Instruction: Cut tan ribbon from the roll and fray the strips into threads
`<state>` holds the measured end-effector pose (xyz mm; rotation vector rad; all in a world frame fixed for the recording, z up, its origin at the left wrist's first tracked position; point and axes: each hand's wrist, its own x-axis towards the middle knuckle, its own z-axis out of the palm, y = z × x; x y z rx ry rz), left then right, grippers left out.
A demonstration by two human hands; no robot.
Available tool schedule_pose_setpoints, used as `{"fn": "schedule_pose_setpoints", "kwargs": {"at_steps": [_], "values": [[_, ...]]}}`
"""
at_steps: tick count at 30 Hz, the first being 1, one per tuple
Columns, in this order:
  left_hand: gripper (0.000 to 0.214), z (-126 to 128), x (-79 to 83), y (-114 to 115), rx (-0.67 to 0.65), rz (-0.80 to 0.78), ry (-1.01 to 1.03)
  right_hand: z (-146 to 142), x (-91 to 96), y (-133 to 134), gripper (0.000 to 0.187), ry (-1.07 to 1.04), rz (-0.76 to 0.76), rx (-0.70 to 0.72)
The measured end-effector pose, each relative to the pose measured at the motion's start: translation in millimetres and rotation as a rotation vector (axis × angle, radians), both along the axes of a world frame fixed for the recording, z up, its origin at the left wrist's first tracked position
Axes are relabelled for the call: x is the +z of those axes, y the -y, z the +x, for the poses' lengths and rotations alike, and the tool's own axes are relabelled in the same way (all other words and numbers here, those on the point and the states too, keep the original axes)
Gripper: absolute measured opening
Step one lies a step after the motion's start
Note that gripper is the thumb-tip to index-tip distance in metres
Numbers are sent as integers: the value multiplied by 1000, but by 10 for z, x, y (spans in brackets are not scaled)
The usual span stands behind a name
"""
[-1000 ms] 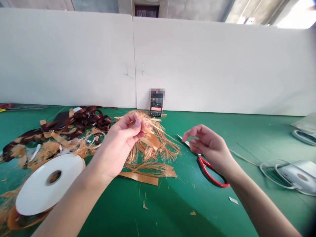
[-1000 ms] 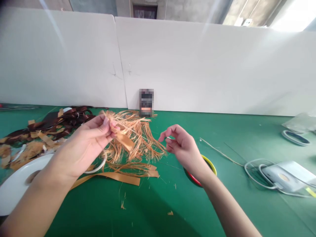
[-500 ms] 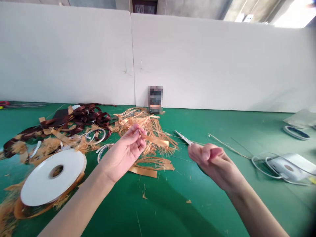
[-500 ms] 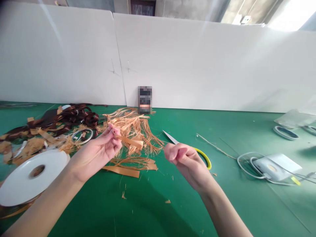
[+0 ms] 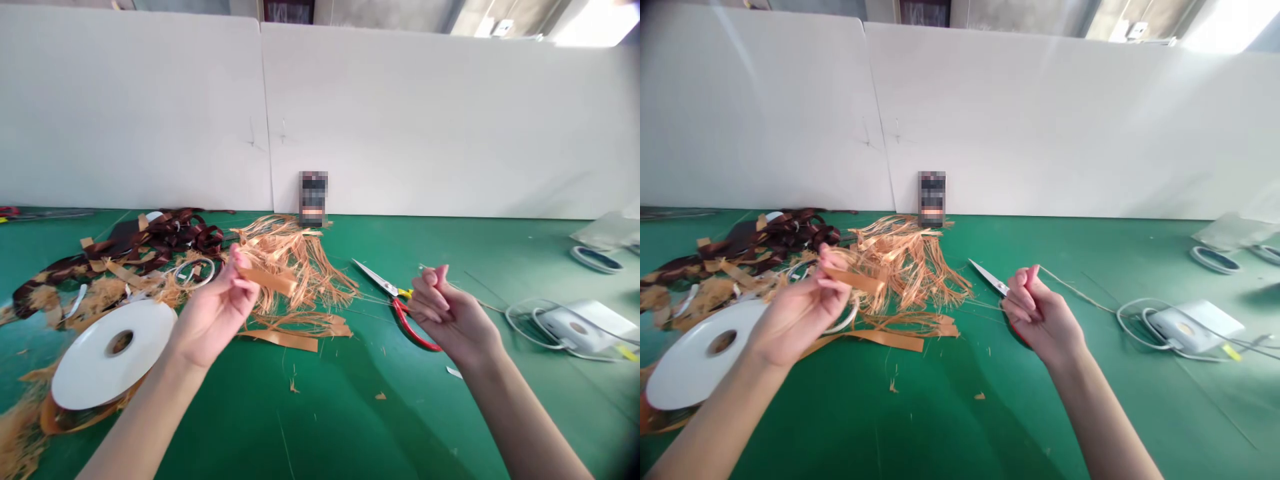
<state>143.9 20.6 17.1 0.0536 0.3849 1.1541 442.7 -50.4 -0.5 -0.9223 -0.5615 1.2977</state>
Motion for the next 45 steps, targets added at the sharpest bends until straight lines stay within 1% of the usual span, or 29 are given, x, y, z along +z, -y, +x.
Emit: {"fn": "schedule_pose_setpoints", "kwargs": {"at_steps": [3,6,8,10,12,13,14,16,17,19,20,21,22,23,24,25,27,30,32,34,35,36,37,38,39,40,42,43,45], "values": [[40,-205,41,-119,117,81,-13,237,-157,-6,27,213,-135,18],[40,-376,91,-207,190,169,-56,525,-332,-4,36,464,-274,-40],[37,-479,129,-239,225,212,-106,730,-440,13,39,702,-370,-156],[31,-581,163,-254,259,241,-181,914,-512,51,35,1038,-484,-357],[25,-674,182,-265,303,261,-279,1046,-525,105,34,1408,-529,-484],[23,-711,180,-272,331,269,-331,1086,-512,131,36,1565,-526,-510],[22,-735,169,-281,361,284,-377,1107,-490,150,39,1690,-521,-505],[21,-734,113,-299,370,322,-457,1096,-442,162,44,1827,-555,-403],[22,-705,68,-304,349,341,-492,1067,-424,152,47,1839,-594,-309],[23,-594,-46,-297,297,380,-559,966,-412,111,53,1799,-610,-38],[22,-517,-109,-280,279,391,-601,895,-413,88,54,1787,-556,79],[19,-431,-170,-253,278,400,-647,809,-413,69,55,1802,-459,161],[17,-340,-226,-216,241,409,-698,709,-409,56,53,1861,-336,179],[17,-248,-275,-169,194,410,-740,596,-396,50,50,1944,-183,128],[20,-158,-318,-117,111,405,-767,471,-375,50,48,2023,-48,46],[24,-70,-353,-62,30,396,-783,338,-345,54,45,2060,64,0],[28,91,-412,43,-87,379,-789,64,-279,63,45,2057,210,-9],[35,291,-502,158,-194,396,-778,-310,-230,41,58,2081,277,10],[37,387,-571,201,-262,438,-773,-497,-261,-9,69,2088,283,38],[37,445,-639,224,-319,495,-803,-621,-334,-81,75,2118,255,58],[38,459,-669,232,-334,519,-830,-659,-380,-122,74,2139,232,61],[39,464,-695,238,-340,537,-856,-683,-428,-162,68,2157,211,62],[41,463,-715,244,-342,547,-877,-694,-474,-200,55,2168,188,63],[43,456,-728,250,-341,554,-893,-696,-518,-233,38,2163,168,59],[44,448,-737,257,-336,559,-906,-692,-555,-259,20,2132,156,50],[46,439,-740,264,-329,565,-919,-685,-584,-277,11,2067,150,27],[47,429,-737,281,-304,580,-952,-676,-612,-286,23,1815,154,-37],[47,431,-733,290,-290,588,-973,-679,-611,-278,28,1627,150,-44],[47,444,-729,311,-262,604,-1029,-701,-586,-243,36,1186,100,43]]}}
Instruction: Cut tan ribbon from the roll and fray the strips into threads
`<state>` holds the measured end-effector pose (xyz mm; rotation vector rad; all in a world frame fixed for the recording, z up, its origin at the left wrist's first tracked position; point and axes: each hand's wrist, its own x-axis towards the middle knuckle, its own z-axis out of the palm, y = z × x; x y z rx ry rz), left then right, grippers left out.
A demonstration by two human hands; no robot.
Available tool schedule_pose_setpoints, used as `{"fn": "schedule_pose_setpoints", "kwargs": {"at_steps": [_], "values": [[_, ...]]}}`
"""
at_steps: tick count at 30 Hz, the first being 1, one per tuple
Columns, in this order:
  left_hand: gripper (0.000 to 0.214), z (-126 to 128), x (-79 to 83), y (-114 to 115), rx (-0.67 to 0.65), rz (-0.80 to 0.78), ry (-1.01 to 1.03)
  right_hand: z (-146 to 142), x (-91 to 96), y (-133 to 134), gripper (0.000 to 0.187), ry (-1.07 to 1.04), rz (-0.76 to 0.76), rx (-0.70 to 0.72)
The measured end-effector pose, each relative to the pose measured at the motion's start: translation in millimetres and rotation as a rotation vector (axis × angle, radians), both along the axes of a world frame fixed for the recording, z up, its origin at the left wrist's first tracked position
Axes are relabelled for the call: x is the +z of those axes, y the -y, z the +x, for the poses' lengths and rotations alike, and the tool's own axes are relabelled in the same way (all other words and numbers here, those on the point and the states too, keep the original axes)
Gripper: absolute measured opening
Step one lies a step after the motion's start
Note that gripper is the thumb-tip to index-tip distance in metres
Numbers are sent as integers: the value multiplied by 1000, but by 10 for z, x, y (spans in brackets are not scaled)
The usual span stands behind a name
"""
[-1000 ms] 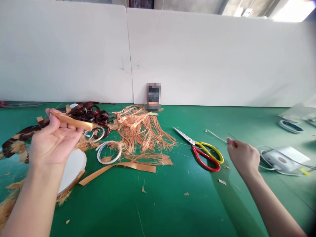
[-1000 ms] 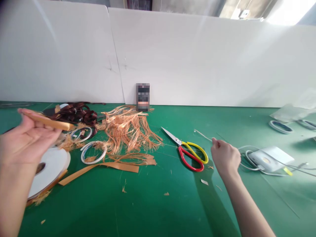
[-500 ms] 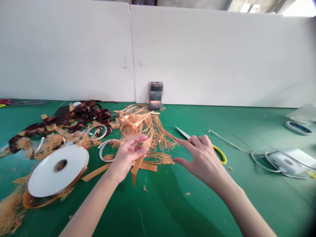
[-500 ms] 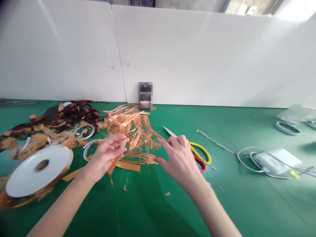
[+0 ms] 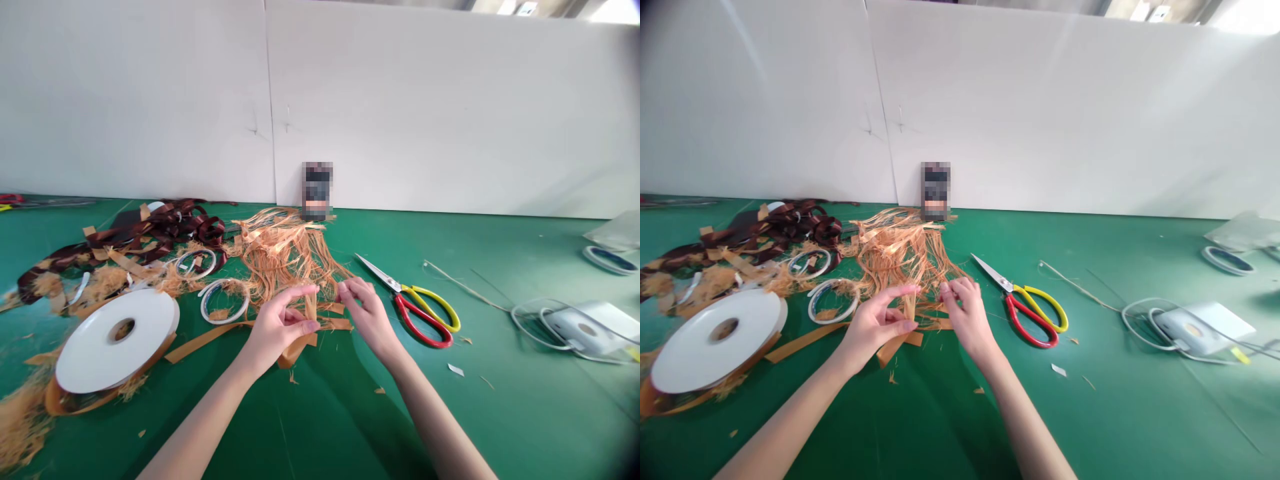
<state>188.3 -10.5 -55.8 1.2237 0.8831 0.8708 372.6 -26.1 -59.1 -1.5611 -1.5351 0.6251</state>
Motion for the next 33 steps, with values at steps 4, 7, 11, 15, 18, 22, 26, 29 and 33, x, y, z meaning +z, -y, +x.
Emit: {"fn": "schedule_pose_setpoints", "kwargs": {"at_steps": [4,7,11,15,18,22,26,29,33], "values": [[48,55,-22,56,8,44,-82,-90,71,82,39,-485,-294,190],[49,96,-62,98,8,38,-56,-140,92,113,34,-485,-305,243],[46,135,-112,130,134,1,18,-160,96,124,35,-559,-309,224],[33,152,-128,133,201,-37,42,-173,68,125,32,-576,-321,178],[34,154,-127,123,220,-96,68,-177,29,124,30,-600,-318,118],[31,156,-144,107,264,-168,85,-167,22,124,29,-652,-277,31],[32,161,-163,104,257,-217,145,-168,52,126,29,-676,-239,13],[30,159,-149,110,214,-233,224,-175,49,124,28,-634,-247,59],[26,151,-130,103,221,-238,245,-196,43,127,28,-555,-246,97]]}}
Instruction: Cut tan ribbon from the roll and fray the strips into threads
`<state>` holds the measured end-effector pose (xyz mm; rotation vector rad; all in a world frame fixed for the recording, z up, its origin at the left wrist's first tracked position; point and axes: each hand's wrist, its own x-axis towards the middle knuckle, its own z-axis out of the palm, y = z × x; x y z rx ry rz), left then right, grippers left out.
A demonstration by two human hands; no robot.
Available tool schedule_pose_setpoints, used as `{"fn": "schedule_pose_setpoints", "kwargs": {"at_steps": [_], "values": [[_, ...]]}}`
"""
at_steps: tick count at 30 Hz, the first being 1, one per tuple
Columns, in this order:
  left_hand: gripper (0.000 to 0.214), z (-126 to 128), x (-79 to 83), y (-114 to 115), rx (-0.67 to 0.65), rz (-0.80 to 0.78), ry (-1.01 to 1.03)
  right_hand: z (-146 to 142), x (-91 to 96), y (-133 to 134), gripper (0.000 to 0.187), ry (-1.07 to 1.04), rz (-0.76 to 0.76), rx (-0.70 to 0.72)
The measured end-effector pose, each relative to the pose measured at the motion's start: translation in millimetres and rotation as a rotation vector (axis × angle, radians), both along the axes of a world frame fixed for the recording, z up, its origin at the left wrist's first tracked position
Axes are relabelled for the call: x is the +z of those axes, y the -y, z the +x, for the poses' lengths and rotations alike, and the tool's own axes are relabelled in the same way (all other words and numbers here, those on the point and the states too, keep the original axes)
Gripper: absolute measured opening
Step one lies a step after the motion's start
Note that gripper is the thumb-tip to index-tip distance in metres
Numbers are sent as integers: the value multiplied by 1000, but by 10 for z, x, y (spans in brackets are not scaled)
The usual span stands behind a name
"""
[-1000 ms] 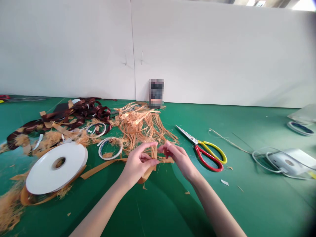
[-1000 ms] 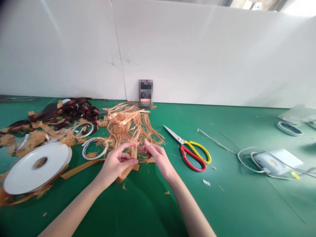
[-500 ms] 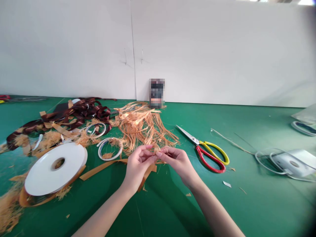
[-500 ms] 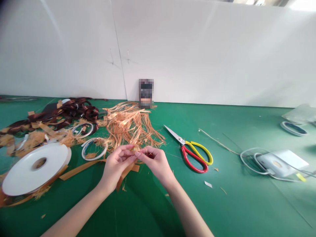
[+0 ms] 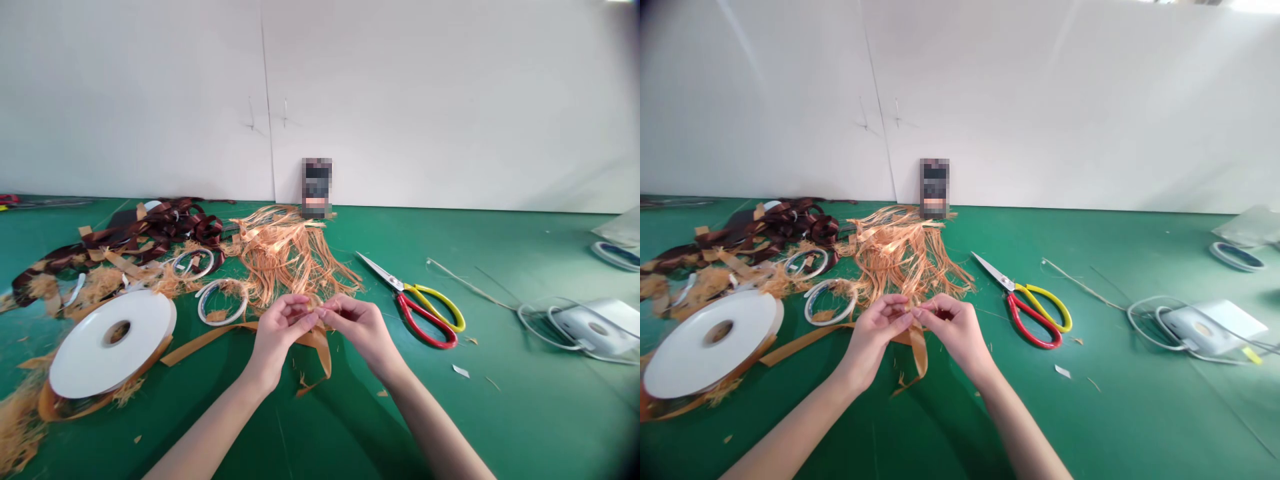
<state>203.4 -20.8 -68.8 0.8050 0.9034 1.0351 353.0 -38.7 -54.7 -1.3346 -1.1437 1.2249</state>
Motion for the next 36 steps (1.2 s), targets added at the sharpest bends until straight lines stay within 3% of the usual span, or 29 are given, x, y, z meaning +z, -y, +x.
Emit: {"fn": "schedule_pose_setpoints", "kwargs": {"at_steps": [12,20,25,29,36], "values": [[23,-35,-33,-15,-55,-114,291,-19,2,26,27,-264,-105,4],[23,-63,-15,-44,-74,-133,305,-54,31,15,25,-302,-137,75],[31,-52,-23,-22,-61,-114,231,-63,8,11,23,-262,-147,29],[25,-51,-36,-19,-24,-86,185,-76,-8,16,22,-300,-157,9],[23,-52,-31,-22,-64,-110,334,-125,3,49,17,-443,-181,35]]}}
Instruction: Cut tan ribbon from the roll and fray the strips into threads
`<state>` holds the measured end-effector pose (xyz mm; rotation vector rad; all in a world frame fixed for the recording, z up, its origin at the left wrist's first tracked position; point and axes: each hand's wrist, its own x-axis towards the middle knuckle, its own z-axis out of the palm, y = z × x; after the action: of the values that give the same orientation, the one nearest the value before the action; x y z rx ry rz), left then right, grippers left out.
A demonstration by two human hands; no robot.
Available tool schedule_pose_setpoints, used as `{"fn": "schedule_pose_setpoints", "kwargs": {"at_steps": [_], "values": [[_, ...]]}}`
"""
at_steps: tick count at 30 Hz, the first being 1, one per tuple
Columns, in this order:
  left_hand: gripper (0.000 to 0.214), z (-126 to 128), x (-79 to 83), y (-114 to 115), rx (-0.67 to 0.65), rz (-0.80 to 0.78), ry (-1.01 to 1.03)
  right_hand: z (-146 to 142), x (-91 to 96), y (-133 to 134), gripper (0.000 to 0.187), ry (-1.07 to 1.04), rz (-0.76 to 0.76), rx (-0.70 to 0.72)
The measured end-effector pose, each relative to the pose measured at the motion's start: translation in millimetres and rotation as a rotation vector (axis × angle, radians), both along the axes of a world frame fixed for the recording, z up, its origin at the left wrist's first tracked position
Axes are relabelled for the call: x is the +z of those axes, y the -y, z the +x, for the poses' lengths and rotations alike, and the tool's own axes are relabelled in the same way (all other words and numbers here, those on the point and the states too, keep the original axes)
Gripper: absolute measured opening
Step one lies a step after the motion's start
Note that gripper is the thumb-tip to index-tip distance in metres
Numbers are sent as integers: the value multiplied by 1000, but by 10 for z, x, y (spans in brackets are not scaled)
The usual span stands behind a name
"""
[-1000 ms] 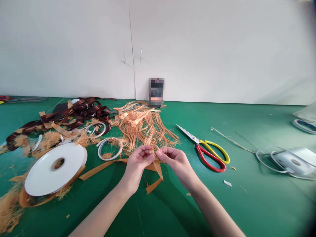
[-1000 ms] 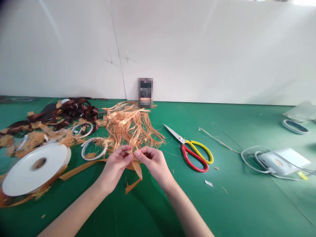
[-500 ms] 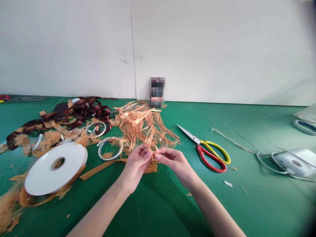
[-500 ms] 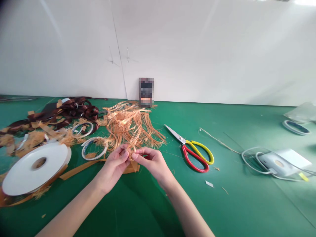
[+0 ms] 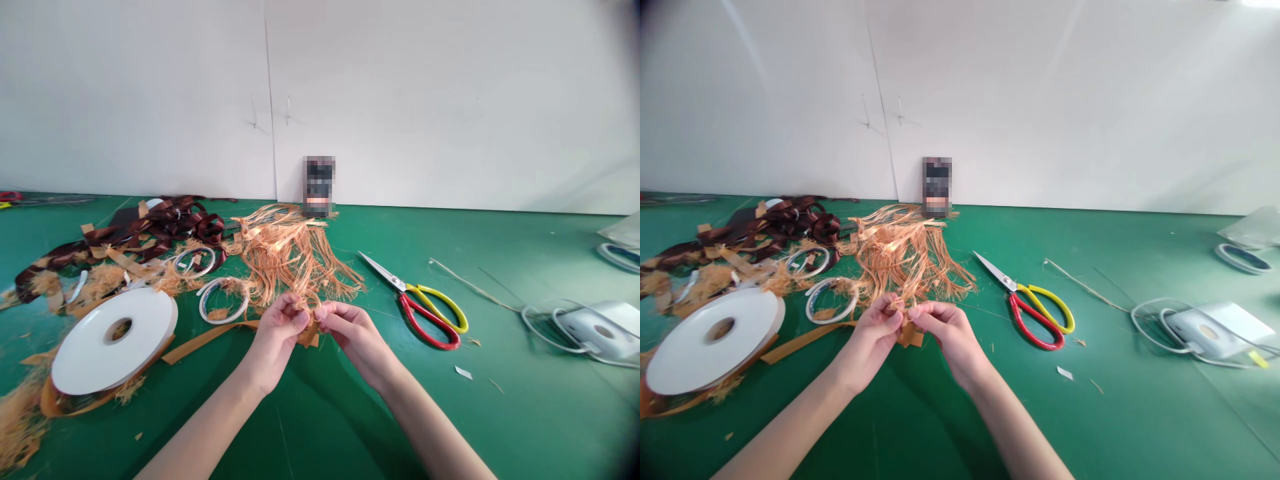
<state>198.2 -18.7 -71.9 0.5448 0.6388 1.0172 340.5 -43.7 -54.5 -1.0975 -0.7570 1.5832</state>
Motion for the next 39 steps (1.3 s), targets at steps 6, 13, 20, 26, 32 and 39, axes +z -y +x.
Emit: {"fn": "schedule_pose_setpoints", "kwargs": {"at_steps": [6,13,20,26,32,39], "values": [[25,-10,31,-9,25,-24,-84,24,-49,-7,16,143,131,-191],[26,8,55,2,28,1,-200,81,13,34,4,791,500,-230],[24,1,71,8,30,91,-276,53,7,22,7,887,556,-207],[25,1,73,12,65,115,-369,51,29,18,11,873,557,-217],[25,0,69,9,37,105,-372,56,13,23,11,744,468,-239],[25,-8,63,10,43,92,-376,83,-15,19,10,484,320,-261]]}}
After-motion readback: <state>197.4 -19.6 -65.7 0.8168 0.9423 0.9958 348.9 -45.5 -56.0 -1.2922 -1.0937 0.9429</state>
